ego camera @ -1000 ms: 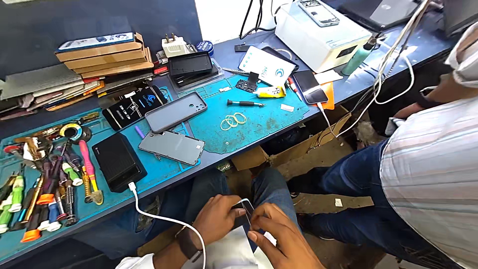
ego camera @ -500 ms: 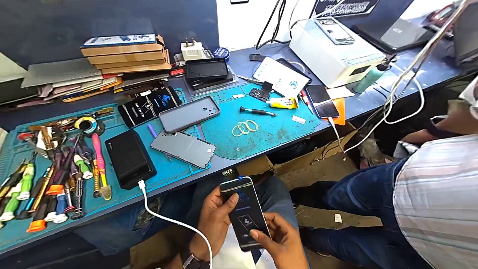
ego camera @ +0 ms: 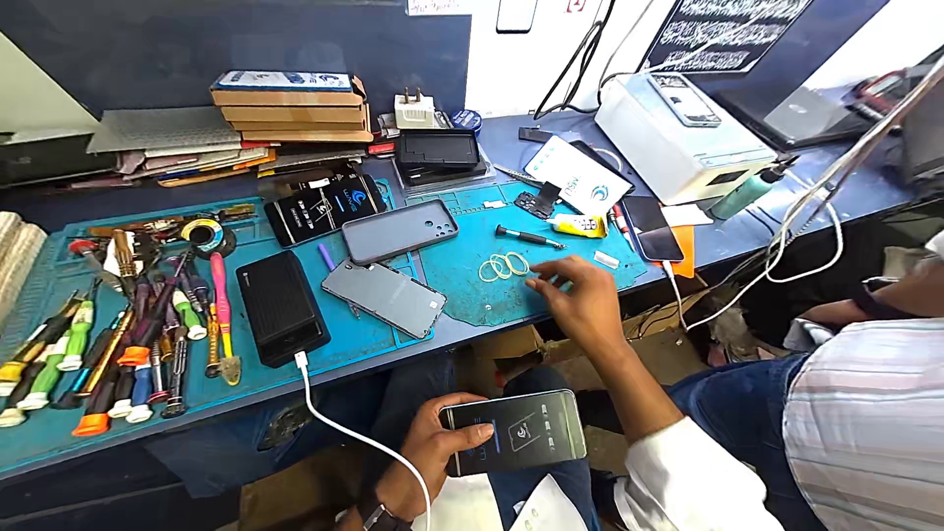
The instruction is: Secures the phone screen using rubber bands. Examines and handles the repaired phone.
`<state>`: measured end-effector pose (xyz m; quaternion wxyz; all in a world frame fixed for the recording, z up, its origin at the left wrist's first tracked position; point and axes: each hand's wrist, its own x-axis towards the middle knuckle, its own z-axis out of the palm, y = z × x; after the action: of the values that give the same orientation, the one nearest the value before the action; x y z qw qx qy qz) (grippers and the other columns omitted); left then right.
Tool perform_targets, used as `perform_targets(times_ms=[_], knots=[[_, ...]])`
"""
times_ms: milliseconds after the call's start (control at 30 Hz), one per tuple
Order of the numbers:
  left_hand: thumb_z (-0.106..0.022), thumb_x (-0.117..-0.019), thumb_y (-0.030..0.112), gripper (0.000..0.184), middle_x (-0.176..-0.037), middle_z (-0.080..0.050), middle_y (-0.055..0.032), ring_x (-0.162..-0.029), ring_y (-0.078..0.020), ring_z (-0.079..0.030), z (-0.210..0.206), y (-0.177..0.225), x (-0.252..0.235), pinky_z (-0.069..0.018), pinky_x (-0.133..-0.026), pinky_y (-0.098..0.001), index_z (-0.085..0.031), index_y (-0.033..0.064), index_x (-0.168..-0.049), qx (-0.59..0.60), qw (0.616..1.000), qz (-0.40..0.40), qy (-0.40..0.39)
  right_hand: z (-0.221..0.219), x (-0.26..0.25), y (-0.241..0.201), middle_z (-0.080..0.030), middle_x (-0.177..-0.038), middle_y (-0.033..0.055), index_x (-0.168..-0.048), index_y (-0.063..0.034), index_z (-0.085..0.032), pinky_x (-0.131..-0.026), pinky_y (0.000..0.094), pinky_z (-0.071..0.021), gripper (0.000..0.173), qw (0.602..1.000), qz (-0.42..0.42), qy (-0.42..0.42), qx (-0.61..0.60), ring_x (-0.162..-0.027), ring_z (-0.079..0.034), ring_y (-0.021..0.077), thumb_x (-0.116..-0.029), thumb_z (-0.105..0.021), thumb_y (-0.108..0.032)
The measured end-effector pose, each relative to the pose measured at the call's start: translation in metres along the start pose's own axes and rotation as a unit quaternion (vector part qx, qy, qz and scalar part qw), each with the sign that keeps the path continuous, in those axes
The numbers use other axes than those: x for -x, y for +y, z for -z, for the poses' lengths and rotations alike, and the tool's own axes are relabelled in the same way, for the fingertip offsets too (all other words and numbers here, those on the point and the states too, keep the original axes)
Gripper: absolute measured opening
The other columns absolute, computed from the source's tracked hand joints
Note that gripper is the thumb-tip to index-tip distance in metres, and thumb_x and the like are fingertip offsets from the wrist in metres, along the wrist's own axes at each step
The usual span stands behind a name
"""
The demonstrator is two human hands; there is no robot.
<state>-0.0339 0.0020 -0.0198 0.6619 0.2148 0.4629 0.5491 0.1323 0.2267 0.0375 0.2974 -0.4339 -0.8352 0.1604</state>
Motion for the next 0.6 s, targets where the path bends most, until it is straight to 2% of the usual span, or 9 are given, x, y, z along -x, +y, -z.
perform_targets(times_ms=[67,133,200,267,300,433,533,600], knots=[[-0.076,-0.0819,0.002,0.034,-0.106,-0.073,-0.0187,-0.096,-0.0261,-0.072,0.004,0.0,0.003,-0.0623,-0.085,-0.0406,-0.07,-0.0038,-0.115,-0.012,1.0,-0.014,-0.001,-0.01,-0.022,0.008,-0.07,-0.095,0.0057,-0.105,-0.016,-0.078,-0.071,0.0479,-0.0567,0.016,0.998,0.029,-0.027,0.042,-0.081,-0.067,0.0229,-0.0929,-0.074,-0.025],[-0.076,-0.0818,0.003,0.033,-0.105,-0.073,-0.0185,-0.095,-0.0257,-0.072,0.01,0.002,0.005,-0.0622,-0.085,-0.0401,-0.071,-0.0035,-0.113,-0.016,1.0,-0.026,0.005,-0.013,-0.03,0.009,-0.069,-0.095,0.0065,-0.1,-0.0161,-0.078,-0.072,0.0512,-0.0558,0.011,0.996,0.038,-0.053,0.06,-0.083,-0.067,0.025,-0.0936,-0.072,-0.024],[-0.076,-0.0824,0.004,0.031,-0.105,-0.073,-0.018,-0.095,-0.0249,-0.072,0.017,0.002,0.007,-0.0619,-0.085,-0.0395,-0.071,-0.003,-0.113,-0.013,0.999,-0.036,0.009,-0.01,-0.031,0.01,-0.069,-0.092,0.0055,-0.095,-0.0141,-0.077,-0.073,0.049,-0.056,0.009,0.998,0.027,-0.053,0.018,-0.083,-0.067,0.0227,-0.0935,-0.072,-0.021],[-0.075,-0.0835,0.004,0.03,-0.104,-0.073,-0.0179,-0.095,-0.0243,-0.072,0.021,0.003,0.007,-0.0619,-0.085,-0.039,-0.072,-0.003,-0.112,-0.005,0.999,-0.037,0.005,-0.003,-0.03,0.009,-0.07,-0.091,0.0034,-0.096,-0.0112,-0.077,-0.072,0.0401,-0.0559,0.009,0.994,-0.031,-0.038,-0.1,-0.079,-0.066,0.016,-0.0935,-0.073,-0.019],[-0.074,-0.0839,0.005,0.029,-0.104,-0.073,-0.0175,-0.094,-0.0236,-0.072,0.021,0.004,0.006,-0.0618,-0.085,-0.0384,-0.072,-0.0027,-0.112,-0.001,0.999,-0.035,0.0,0.0,-0.03,0.009,-0.073,-0.089,0.003,-0.097,-0.0103,-0.077,-0.065,0.0355,-0.0554,0.009,0.985,-0.069,-0.032,-0.153,-0.072,-0.066,0.0134,-0.0934,-0.074,-0.018],[-0.076,-0.0865,0.014,0.021,-0.096,-0.074,-0.0129,-0.088,-0.0181,-0.072,0.016,0.009,0.0,-0.0616,-0.08,-0.0339,-0.076,0.0009,-0.103,0.001,0.999,-0.043,-0.034,0.017,-0.024,0.006,-0.071,-0.083,0.004,-0.096,-0.0065,-0.076,-0.056,0.0272,-0.0494,0.008,0.945,-0.19,-0.049,-0.261,-0.065,-0.061,0.0109,-0.0943,-0.073,-0.014],[-0.076,-0.0864,0.015,0.019,-0.095,-0.074,-0.0112,-0.087,-0.0163,-0.072,0.009,0.013,-0.002,-0.0614,-0.08,-0.0323,-0.076,0.0023,-0.1,-0.003,0.996,-0.051,-0.07,0.022,-0.017,0.006,-0.07,-0.083,0.0043,-0.093,-0.0059,-0.075,-0.057,0.0271,-0.0492,0.006,0.94,-0.218,-0.037,-0.261,-0.067,-0.061,0.011,-0.0937,-0.073,-0.012],[-0.076,-0.0879,0.015,0.019,-0.097,-0.075,-0.0122,-0.09,-0.0171,-0.072,0.006,0.016,-0.005,-0.0611,-0.082,-0.0331,-0.076,0.0013,-0.102,-0.014,0.993,-0.067,-0.094,0.027,-0.011,0.002,-0.071,-0.085,0.0059,-0.095,-0.005,-0.074,-0.061,0.0294,-0.0532,0.007,0.931,-0.231,-0.053,-0.278,-0.072,-0.065,0.0135,-0.0947,-0.072,-0.012]])
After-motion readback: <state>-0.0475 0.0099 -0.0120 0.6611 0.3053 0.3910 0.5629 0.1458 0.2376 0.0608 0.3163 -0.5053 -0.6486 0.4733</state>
